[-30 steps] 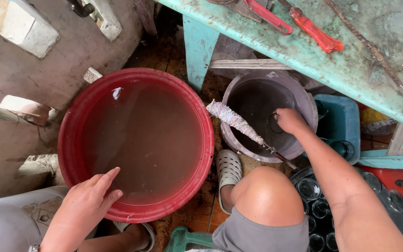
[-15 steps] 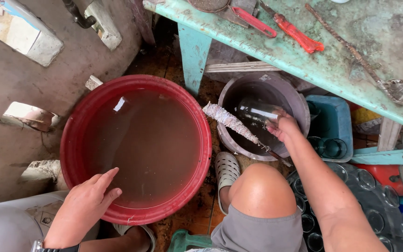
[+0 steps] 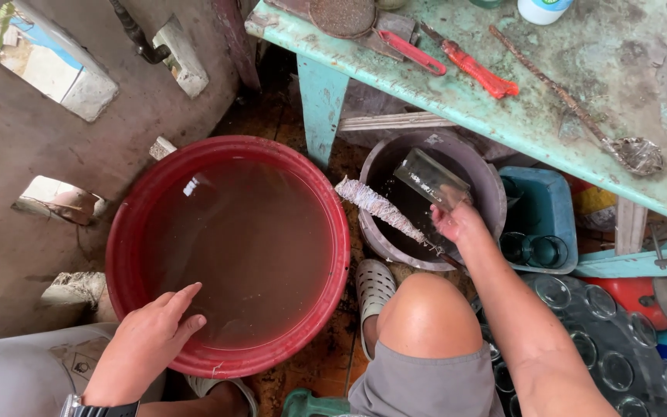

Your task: Washing glasses with a brush in a tub of water and placing them on a table.

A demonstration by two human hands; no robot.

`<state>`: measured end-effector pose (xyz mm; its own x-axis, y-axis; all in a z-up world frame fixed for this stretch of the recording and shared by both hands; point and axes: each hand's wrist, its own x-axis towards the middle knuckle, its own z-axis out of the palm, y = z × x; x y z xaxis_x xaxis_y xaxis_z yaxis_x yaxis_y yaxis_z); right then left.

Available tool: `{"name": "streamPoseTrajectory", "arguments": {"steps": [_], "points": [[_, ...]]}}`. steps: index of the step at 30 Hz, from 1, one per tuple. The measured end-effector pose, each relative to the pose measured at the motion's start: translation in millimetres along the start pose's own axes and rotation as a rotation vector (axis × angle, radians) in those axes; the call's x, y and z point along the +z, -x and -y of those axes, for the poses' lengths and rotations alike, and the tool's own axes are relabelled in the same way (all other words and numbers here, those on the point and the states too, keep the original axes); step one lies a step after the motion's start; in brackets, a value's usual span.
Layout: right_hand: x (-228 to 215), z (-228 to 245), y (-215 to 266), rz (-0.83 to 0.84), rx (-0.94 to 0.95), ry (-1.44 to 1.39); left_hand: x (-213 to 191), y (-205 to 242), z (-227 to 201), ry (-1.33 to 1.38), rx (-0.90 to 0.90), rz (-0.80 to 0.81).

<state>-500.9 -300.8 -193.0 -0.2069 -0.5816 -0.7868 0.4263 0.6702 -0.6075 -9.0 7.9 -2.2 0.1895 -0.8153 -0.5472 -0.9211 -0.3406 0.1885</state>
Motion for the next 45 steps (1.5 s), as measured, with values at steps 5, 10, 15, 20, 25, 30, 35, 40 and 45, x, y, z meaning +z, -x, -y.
{"name": "streamPoseTrajectory", "arguments": {"steps": [5,10,15,20,25,30,35,40,45], "points": [[4.9,-1.9,-1.1,0.164,0.079,-0.207,2.5,-1.8,1.9,0.01,0.017,-0.01],[11.2,-1.9,-11.1,0.315,0.111,-0.247,9.4,-4.9,7.8,-0.011,0.08,-0.078],[21.8,0.8,-17.6,0.325,0.133,-0.29,6.6,-2.7,5.4,-0.012,0.077,-0.066],[25.8,6.8,-9.6,0.375,0.105,-0.267,5.6,1.1,5.3,0.015,0.089,-0.088],[20.2,16.1,-13.3,0.156,-0.018,-0.093,-2.3,9.5,0.3,0.013,0.121,-0.119],[32.0,31.2,21.9,0.112,-0.172,0.293,6.9,8.1,10.3,-0.005,0.166,-0.186],[48.6,45.1,49.4,0.122,-0.224,0.441,5.5,16.9,10.3,-0.012,0.248,-0.278],[71.7,51.2,60.0,0.233,-0.308,0.519,3.3,26.8,10.2,-0.039,0.304,-0.388],[130.1,27.2,150.9,0.403,-0.433,0.755,-5.5,29.2,-9.7,0.033,0.299,-0.473]]}}
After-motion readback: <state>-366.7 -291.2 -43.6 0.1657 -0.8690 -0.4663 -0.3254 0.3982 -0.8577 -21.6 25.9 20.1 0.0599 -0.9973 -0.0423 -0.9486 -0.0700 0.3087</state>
